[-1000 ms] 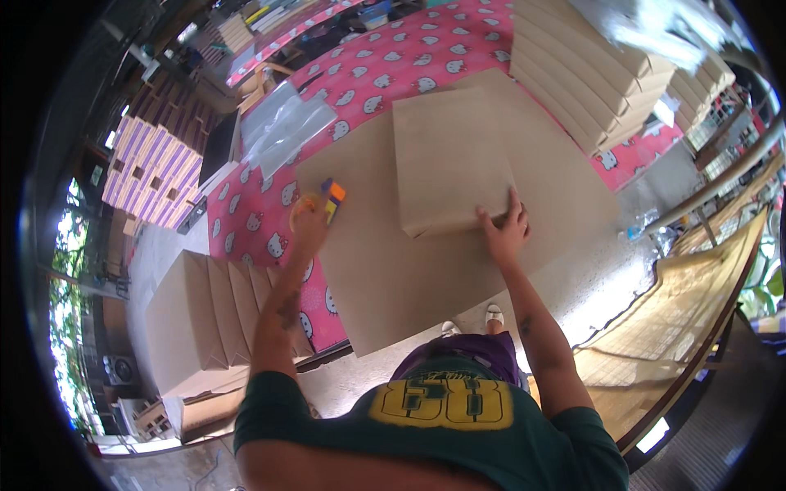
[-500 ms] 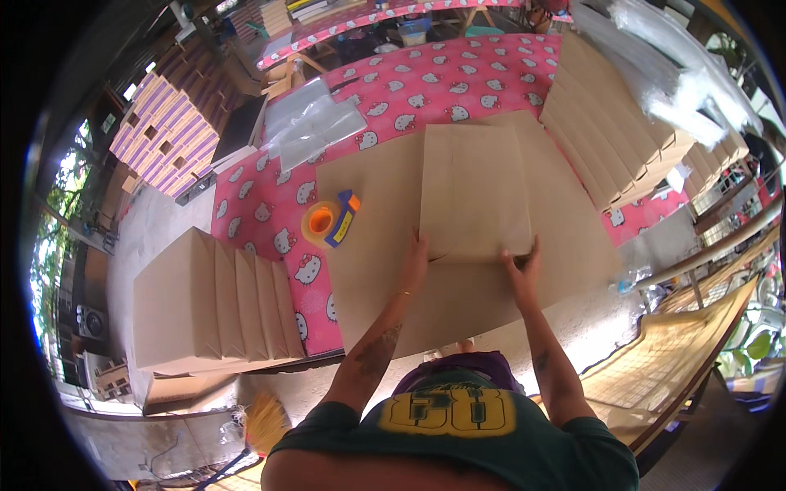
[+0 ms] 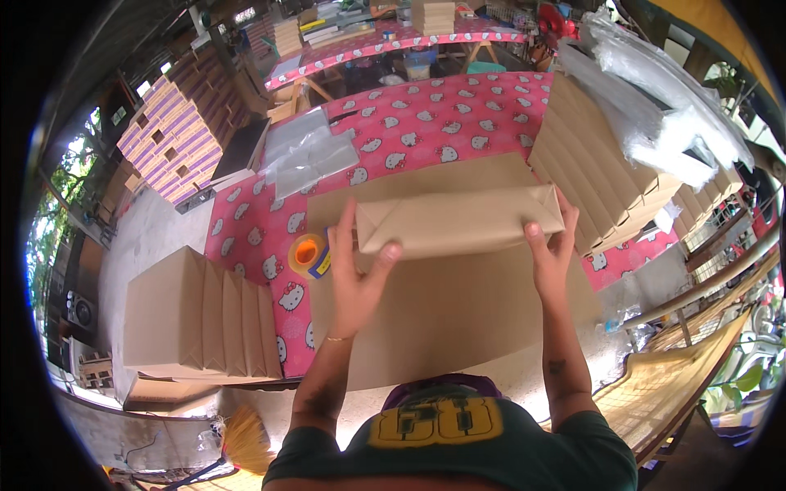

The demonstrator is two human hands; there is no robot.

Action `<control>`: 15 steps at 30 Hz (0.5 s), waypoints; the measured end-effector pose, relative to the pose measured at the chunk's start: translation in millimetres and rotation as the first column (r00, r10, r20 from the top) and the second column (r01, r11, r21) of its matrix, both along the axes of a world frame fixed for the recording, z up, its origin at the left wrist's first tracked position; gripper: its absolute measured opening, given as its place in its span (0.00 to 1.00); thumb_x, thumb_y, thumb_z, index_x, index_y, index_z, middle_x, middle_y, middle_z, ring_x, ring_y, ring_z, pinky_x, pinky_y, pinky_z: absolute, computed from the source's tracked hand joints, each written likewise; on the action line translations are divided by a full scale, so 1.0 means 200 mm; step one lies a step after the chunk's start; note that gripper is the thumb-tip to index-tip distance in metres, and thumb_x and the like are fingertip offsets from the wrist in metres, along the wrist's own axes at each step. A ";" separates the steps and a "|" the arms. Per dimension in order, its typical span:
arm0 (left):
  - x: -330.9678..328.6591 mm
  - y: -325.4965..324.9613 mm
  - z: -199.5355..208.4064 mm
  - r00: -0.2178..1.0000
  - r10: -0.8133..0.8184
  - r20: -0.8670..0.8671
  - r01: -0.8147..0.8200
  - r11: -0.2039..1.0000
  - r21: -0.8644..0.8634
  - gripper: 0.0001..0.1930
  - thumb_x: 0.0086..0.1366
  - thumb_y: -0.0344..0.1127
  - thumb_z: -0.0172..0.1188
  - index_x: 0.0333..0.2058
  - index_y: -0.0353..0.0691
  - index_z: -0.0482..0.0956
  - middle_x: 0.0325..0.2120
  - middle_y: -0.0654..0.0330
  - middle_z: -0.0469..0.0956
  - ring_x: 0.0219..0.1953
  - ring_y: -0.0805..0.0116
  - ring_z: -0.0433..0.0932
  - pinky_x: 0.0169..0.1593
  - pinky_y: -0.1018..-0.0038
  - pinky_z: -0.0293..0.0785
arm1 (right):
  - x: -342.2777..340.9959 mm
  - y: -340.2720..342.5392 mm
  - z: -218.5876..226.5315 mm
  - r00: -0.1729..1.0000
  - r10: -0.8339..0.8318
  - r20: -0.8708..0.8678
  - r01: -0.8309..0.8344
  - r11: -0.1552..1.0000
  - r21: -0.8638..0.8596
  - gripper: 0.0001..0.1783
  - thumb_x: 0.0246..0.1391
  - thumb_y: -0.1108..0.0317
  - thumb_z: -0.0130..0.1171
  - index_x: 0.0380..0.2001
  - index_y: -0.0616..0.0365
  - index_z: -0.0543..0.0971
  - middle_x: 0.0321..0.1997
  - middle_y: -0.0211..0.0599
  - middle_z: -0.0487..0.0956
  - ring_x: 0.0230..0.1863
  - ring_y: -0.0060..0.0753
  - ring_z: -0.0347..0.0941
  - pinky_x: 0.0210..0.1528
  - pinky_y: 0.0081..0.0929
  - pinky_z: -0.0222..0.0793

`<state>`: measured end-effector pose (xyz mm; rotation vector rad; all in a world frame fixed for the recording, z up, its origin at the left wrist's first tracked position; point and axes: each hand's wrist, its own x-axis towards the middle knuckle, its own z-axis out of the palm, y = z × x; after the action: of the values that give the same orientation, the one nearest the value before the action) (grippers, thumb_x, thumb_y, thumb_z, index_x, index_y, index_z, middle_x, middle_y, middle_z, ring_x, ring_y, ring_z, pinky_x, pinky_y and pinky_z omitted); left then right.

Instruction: The person wraps brown paper around objects, secures the paper with tape from a dispenser, and places packaged items into a stack. They also place plastic-wrapped items into larger paper envelopes and fold the flaps.

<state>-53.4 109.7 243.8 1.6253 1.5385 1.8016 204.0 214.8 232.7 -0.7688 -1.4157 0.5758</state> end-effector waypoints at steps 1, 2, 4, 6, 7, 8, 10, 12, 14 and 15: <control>-0.03 0.06 0.01 0.998 0.028 -0.055 -0.027 1.000 0.010 0.38 0.63 0.39 0.66 0.67 0.32 0.58 0.53 0.49 0.68 0.54 0.62 0.72 0.55 0.69 0.70 | 0.00 0.05 0.02 1.000 0.011 -0.006 -0.011 1.000 0.028 0.38 0.54 0.52 0.67 0.62 0.63 0.69 0.49 0.40 0.68 0.56 0.36 0.65 0.61 0.33 0.59; -0.04 0.10 0.04 0.999 0.011 -0.042 -0.013 0.999 -0.052 0.38 0.63 0.40 0.66 0.67 0.34 0.58 0.56 0.48 0.68 0.55 0.62 0.72 0.54 0.70 0.70 | 0.01 0.09 0.05 0.999 0.008 0.051 -0.007 1.000 -0.026 0.38 0.54 0.51 0.67 0.62 0.62 0.69 0.51 0.42 0.68 0.57 0.38 0.65 0.61 0.35 0.59; -0.09 0.21 0.15 1.000 -0.010 -0.018 0.007 0.985 -0.171 0.38 0.64 0.42 0.65 0.68 0.39 0.58 0.60 0.45 0.67 0.59 0.60 0.70 0.54 0.71 0.70 | -0.01 0.20 0.15 0.987 0.023 0.157 -0.003 0.992 -0.128 0.38 0.54 0.50 0.67 0.62 0.60 0.69 0.55 0.46 0.69 0.59 0.42 0.66 0.62 0.39 0.59; -0.14 0.33 0.23 0.996 -0.007 -0.086 -0.013 0.973 -0.229 0.36 0.63 0.45 0.65 0.65 0.39 0.61 0.53 0.47 0.72 0.52 0.62 0.75 0.50 0.72 0.71 | 0.00 0.33 0.26 0.950 -0.045 0.309 0.028 0.998 0.057 0.38 0.54 0.48 0.66 0.62 0.57 0.70 0.58 0.48 0.68 0.60 0.45 0.66 0.63 0.43 0.59; -0.16 0.40 0.25 0.993 -0.010 -0.120 -0.022 0.964 -0.263 0.36 0.63 0.46 0.65 0.64 0.39 0.62 0.50 0.47 0.75 0.49 0.62 0.77 0.48 0.73 0.71 | 0.00 0.41 0.31 0.922 -0.090 0.376 0.037 0.989 0.145 0.38 0.54 0.47 0.65 0.62 0.56 0.70 0.60 0.49 0.68 0.60 0.47 0.67 0.63 0.45 0.59; -0.18 0.44 0.28 0.975 0.020 -0.222 -0.085 0.955 -0.285 0.32 0.63 0.45 0.65 0.61 0.37 0.65 0.42 0.49 0.78 0.41 0.65 0.78 0.47 0.73 0.72 | -0.04 0.46 0.39 0.898 -0.106 0.426 0.022 0.980 0.198 0.38 0.55 0.44 0.63 0.63 0.54 0.69 0.61 0.49 0.67 0.62 0.48 0.65 0.64 0.47 0.58; -0.26 0.52 0.26 0.961 0.012 -0.278 -0.099 0.948 -0.303 0.35 0.63 0.49 0.64 0.62 0.36 0.64 0.42 0.49 0.79 0.43 0.64 0.78 0.48 0.72 0.72 | -0.11 0.54 0.59 0.842 -0.159 0.515 -0.011 0.950 0.312 0.39 0.57 0.39 0.57 0.65 0.50 0.67 0.63 0.51 0.67 0.66 0.50 0.62 0.67 0.51 0.55; -0.30 0.60 0.30 0.921 -0.034 -0.389 -0.120 0.923 -0.366 0.37 0.63 0.54 0.63 0.63 0.36 0.64 0.43 0.48 0.79 0.44 0.62 0.78 0.50 0.70 0.72 | -0.22 0.67 0.64 0.635 -0.280 0.720 0.007 0.934 0.358 0.42 0.58 0.32 0.47 0.68 0.46 0.63 0.67 0.50 0.63 0.71 0.49 0.56 0.71 0.55 0.47; -0.34 0.61 0.45 0.830 -0.100 -0.549 -0.199 0.866 -0.459 0.39 0.64 0.59 0.60 0.63 0.36 0.64 0.45 0.45 0.78 0.46 0.57 0.78 0.53 0.67 0.72 | -0.31 0.73 0.59 0.437 -0.165 0.884 -0.039 0.979 0.201 0.45 0.59 0.26 0.37 0.71 0.42 0.58 0.72 0.48 0.59 0.75 0.47 0.49 0.74 0.57 0.39; -0.38 0.65 0.52 0.693 0.087 -0.715 -0.296 0.940 -0.172 0.40 0.64 0.62 0.57 0.63 0.35 0.64 0.47 0.43 0.78 0.48 0.54 0.78 0.54 0.65 0.71 | -0.35 0.74 0.56 0.360 0.012 0.933 -0.072 0.997 0.015 0.46 0.59 0.25 0.32 0.72 0.41 0.56 0.74 0.47 0.56 0.76 0.46 0.46 0.74 0.58 0.35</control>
<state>-129.6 239.3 348.2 2.1987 2.2251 0.9665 133.9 363.3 344.2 -1.0956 -2.5314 0.0502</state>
